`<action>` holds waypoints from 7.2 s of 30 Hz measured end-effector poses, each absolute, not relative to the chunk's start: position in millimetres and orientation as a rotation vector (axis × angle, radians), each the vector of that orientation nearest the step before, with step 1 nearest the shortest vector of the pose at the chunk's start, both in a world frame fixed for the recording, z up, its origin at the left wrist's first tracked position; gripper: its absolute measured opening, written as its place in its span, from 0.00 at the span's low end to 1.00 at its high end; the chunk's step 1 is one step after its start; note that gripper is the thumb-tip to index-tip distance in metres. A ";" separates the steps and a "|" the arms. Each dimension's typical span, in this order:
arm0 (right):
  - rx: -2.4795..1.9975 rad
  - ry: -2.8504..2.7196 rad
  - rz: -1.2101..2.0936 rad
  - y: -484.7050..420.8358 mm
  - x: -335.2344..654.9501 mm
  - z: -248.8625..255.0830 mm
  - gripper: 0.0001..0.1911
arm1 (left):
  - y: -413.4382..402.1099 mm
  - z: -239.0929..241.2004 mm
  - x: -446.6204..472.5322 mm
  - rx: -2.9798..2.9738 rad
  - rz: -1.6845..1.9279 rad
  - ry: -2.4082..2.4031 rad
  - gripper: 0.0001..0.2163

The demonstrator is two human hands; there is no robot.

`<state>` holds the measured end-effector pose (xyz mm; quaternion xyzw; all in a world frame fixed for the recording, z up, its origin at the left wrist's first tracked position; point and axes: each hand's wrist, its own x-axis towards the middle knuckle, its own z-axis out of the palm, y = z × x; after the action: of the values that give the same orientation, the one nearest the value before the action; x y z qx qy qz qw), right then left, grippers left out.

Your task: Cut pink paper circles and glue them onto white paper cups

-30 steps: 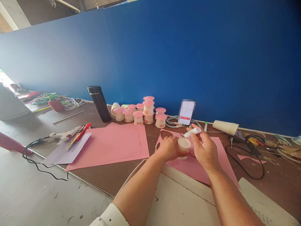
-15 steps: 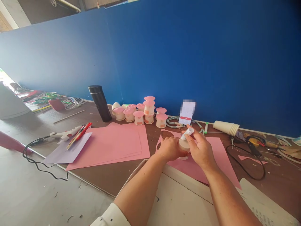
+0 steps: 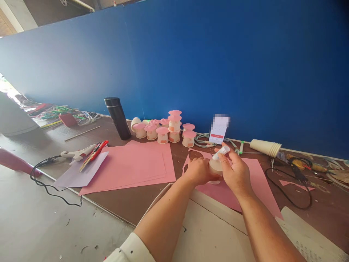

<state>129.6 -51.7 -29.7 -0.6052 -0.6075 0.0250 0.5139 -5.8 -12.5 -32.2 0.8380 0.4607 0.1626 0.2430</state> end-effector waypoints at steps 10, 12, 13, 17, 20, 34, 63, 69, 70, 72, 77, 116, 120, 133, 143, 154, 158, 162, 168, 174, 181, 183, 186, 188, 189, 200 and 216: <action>-1.456 -1.575 0.079 -50.2 121.6 -30.0 0.23 | -12.6 -33.4 -3.4 2.254 0.379 1.333 0.21; -1.468 -1.587 0.058 -52.5 120.8 -30.4 0.24 | -11.8 -34.3 -3.8 2.240 0.371 1.335 0.20; -1.477 -1.585 0.044 -54.2 120.6 -30.2 0.24 | -11.6 -34.1 -4.1 2.241 0.373 1.328 0.20; -1.512 -1.456 0.013 -63.4 121.2 -25.2 0.25 | -11.6 -30.9 -6.5 2.238 0.356 1.294 0.24; -1.509 -1.349 0.060 -68.5 121.7 -20.1 0.26 | -11.4 -30.1 -8.1 2.233 0.337 1.277 0.27; -1.486 -1.512 0.025 -62.5 121.3 -29.0 0.21 | -10.3 -34.5 -4.4 2.247 0.366 1.291 0.21; -1.462 -1.359 0.045 -57.8 115.4 -23.7 0.20 | -15.9 -22.5 -6.3 2.229 0.300 1.303 0.24; -1.443 -1.487 -0.103 -48.5 118.6 -31.0 0.19 | -16.3 -24.1 -5.2 2.232 0.323 1.302 0.22; -1.456 -1.483 -0.135 -48.0 119.5 -31.1 0.18 | -16.0 -24.8 -5.4 2.232 0.327 1.301 0.22; -1.475 -1.460 -0.181 -48.5 121.2 -30.3 0.19 | -15.4 -25.6 -5.9 2.230 0.331 1.300 0.23; -1.454 -1.339 -0.149 -52.7 122.3 -27.6 0.20 | -15.1 -24.2 -7.0 2.235 0.309 1.297 0.25; -1.436 -1.147 0.369 -73.8 123.3 -15.6 0.22 | -18.6 -26.4 -4.1 2.274 0.312 1.328 0.29; -1.504 -1.286 0.297 -74.8 121.5 -19.1 0.23 | -17.4 -30.1 -1.3 2.292 0.322 1.345 0.29; -1.483 -1.238 0.389 -78.2 127.1 -13.3 0.23 | -15.7 -30.7 -2.9 2.293 0.281 1.335 0.31; -1.501 -1.293 0.340 -78.9 132.3 -16.3 0.21 | -17.3 -28.9 -4.6 2.266 0.319 1.324 0.30; -1.494 -1.324 0.402 -82.5 136.5 -13.9 0.23 | -18.8 -24.8 -4.7 2.266 0.272 1.334 0.30; -1.496 -1.268 0.289 -82.3 139.9 -11.5 0.22 | -18.3 -25.8 -4.4 2.271 0.283 1.331 0.30; -1.524 -1.285 0.247 -80.9 138.6 -12.9 0.21 | -18.5 -25.1 -4.8 2.269 0.282 1.330 0.30; -1.535 -1.345 0.234 -77.9 132.6 -17.1 0.18 | -19.7 -23.4 -4.5 2.291 0.281 1.326 0.30; -1.557 -1.494 0.121 -71.8 131.6 -23.9 0.19 | -17.7 -27.9 -3.0 2.304 0.281 1.316 0.29; -1.566 -1.416 0.035 -63.6 131.9 -28.8 0.17 | -17.6 -27.2 -2.6 2.296 0.276 1.320 0.29; -1.548 -1.382 0.099 -63.5 130.4 -27.8 0.17 | -17.6 -27.0 -2.7 2.286 0.275 1.317 0.28; -1.536 -1.383 0.194 -65.9 128.6 -24.7 0.18 | -17.4 -28.1 -2.9 2.291 0.287 1.301 0.27; -1.545 -1.425 0.210 -68.0 128.6 -23.3 0.18 | -17.3 -29.1 -3.0 2.299 0.306 1.294 0.27; -1.554 -1.446 0.195 -68.9 129.0 -23.1 0.18 | -17.2 -29.4 -3.0 2.302 0.313 1.294 0.27; -1.577 -1.366 0.181 -61.0 125.7 -26.2 0.16 | -15.9 -31.9 -1.0 2.283 0.313 1.302 0.28; -1.553 -1.331 -0.026 -62.5 129.2 -26.4 0.16 | -17.1 -28.5 -2.5 2.293 0.280 1.315 0.29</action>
<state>129.2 -62.5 -26.4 -0.6480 -0.5553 -0.0110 0.5212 -2.5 -17.1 -28.5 0.8376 0.4802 0.1023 0.2396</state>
